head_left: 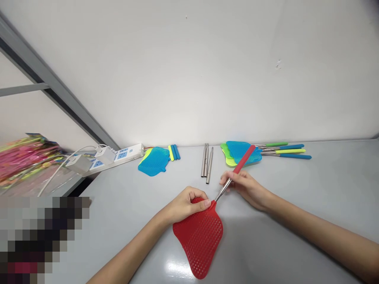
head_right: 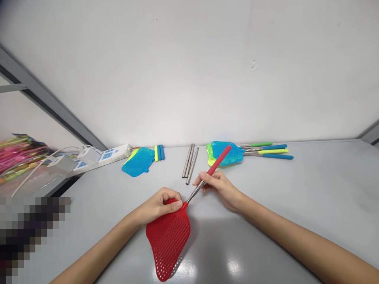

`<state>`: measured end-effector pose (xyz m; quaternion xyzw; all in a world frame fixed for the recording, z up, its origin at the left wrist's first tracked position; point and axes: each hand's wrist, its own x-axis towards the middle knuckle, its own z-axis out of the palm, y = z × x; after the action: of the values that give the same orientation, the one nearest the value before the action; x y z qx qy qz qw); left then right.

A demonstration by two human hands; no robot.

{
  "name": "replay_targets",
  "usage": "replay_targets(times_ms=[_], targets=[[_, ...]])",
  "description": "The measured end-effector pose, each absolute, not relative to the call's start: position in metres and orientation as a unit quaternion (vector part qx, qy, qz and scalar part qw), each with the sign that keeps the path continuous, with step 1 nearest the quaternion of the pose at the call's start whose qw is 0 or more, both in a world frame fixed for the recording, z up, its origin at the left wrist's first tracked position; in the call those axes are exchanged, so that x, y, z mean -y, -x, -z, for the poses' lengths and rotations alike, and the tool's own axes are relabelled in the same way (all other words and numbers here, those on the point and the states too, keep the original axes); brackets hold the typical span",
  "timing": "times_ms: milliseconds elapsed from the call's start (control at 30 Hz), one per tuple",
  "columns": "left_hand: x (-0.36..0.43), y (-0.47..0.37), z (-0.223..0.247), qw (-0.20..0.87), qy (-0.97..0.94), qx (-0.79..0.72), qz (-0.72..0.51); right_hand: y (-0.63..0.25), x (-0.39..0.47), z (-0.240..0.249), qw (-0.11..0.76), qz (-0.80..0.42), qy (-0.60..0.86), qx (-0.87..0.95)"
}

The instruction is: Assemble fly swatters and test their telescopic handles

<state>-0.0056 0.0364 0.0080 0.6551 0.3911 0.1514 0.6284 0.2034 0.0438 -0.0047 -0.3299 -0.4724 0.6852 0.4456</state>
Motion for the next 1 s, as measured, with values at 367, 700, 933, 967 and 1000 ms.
replay_targets(times_ms=[367, 700, 933, 967, 1000], targets=[[-0.040, 0.010, -0.021, 0.682, -0.574, -0.401, -0.211, -0.252, -0.076, -0.037, 0.593, -0.723, 0.343, 0.087], [-0.014, -0.022, -0.011, 0.830, -0.206, -0.335, -0.397, -0.255, -0.069, -0.056, 0.710, -0.631, 0.310, -0.027], [-0.004, -0.029, -0.005, 0.810, -0.147, -0.372, -0.428, -0.243, -0.056, -0.062, 0.732, -0.618, 0.284, 0.031], [-0.004, -0.029, -0.005, 0.795, -0.147, -0.393, -0.438, -0.241, -0.055, -0.060, 0.734, -0.616, 0.282, 0.031], [-0.004, -0.029, -0.005, 0.780, -0.147, -0.414, -0.447, -0.238, -0.055, -0.058, 0.734, -0.617, 0.282, 0.026]])
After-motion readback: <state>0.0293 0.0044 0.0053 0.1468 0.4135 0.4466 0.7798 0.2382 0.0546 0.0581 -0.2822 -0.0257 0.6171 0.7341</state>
